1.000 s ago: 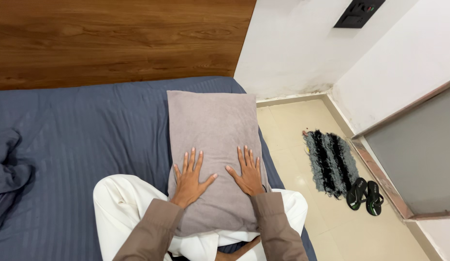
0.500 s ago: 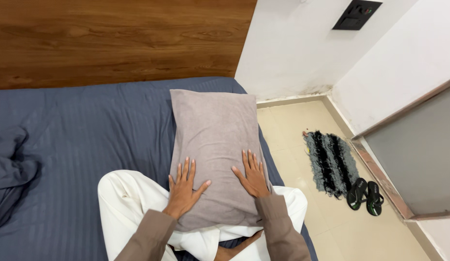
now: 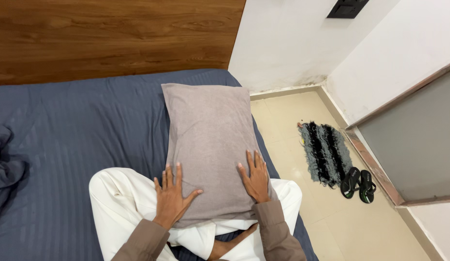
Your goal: The person places a pillow on the bed, then inserts it into a dark blue pillowcase. They align the corners, pull the case over the pillow, and smooth the fabric to complete the task.
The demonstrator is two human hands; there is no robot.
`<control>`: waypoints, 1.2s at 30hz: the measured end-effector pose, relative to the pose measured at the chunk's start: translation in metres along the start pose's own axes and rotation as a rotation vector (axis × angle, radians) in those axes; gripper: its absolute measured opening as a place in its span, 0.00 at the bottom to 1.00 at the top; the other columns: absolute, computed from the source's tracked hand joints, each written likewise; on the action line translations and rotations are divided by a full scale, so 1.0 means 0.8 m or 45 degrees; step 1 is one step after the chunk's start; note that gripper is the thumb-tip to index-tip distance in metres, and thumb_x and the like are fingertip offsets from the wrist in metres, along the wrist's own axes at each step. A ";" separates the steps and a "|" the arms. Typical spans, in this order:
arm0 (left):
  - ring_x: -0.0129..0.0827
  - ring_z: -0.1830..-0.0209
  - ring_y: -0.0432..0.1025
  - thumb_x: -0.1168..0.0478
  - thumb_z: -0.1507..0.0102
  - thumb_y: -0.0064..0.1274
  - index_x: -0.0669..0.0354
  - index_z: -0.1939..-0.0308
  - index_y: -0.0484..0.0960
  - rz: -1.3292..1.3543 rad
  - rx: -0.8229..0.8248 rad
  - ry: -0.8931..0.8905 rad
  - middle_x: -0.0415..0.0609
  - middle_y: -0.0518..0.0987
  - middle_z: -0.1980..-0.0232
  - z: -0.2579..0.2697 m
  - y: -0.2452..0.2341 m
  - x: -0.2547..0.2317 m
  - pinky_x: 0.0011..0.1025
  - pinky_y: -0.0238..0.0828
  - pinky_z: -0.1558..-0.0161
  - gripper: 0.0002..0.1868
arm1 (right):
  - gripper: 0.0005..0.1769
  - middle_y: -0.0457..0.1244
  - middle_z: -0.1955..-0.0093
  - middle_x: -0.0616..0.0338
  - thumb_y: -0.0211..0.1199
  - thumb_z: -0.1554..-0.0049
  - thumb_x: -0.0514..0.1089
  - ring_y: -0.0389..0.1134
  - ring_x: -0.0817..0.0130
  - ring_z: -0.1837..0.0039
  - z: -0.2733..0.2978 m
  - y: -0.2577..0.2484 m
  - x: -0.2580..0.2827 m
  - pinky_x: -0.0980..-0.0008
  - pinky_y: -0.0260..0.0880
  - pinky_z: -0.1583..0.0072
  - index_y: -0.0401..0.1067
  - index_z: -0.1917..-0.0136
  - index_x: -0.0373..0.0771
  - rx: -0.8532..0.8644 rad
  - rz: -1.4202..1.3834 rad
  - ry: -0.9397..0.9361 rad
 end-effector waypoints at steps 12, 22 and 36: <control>0.63 0.32 0.63 0.42 0.36 0.57 0.75 0.27 0.59 0.817 -0.241 0.070 0.78 0.68 0.33 0.011 -0.054 -0.005 0.48 0.58 0.34 0.47 | 0.40 0.61 0.30 0.34 0.59 0.41 0.63 0.62 0.41 0.28 0.010 0.003 -0.045 0.56 0.60 0.29 0.63 0.26 0.33 -0.231 -0.336 0.467; 0.56 0.53 0.81 0.45 0.35 0.51 0.59 0.28 0.66 0.515 0.018 -0.266 0.66 0.82 0.50 0.028 -0.097 0.026 0.43 0.76 0.48 0.36 | 0.31 0.64 0.33 0.34 0.62 0.37 0.54 0.63 0.45 0.31 0.091 -0.007 -0.024 0.56 0.60 0.33 0.66 0.29 0.31 -0.415 -0.423 0.120; 0.46 0.77 0.80 0.51 0.31 0.50 0.64 0.55 0.86 0.566 0.098 -0.684 0.61 0.83 0.70 0.102 -0.107 0.060 0.38 0.75 0.69 0.19 | 0.22 0.70 0.66 0.49 0.53 0.37 0.52 0.65 0.67 0.71 0.158 -0.056 -0.041 0.66 0.64 0.63 0.72 0.33 0.43 -0.092 -0.367 0.535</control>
Point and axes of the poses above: each hand's wrist, its own z-axis away from the middle knuckle, its own y-axis out of the palm, x = y × z, the point moved 4 cm from there along -z, towards the middle knuckle
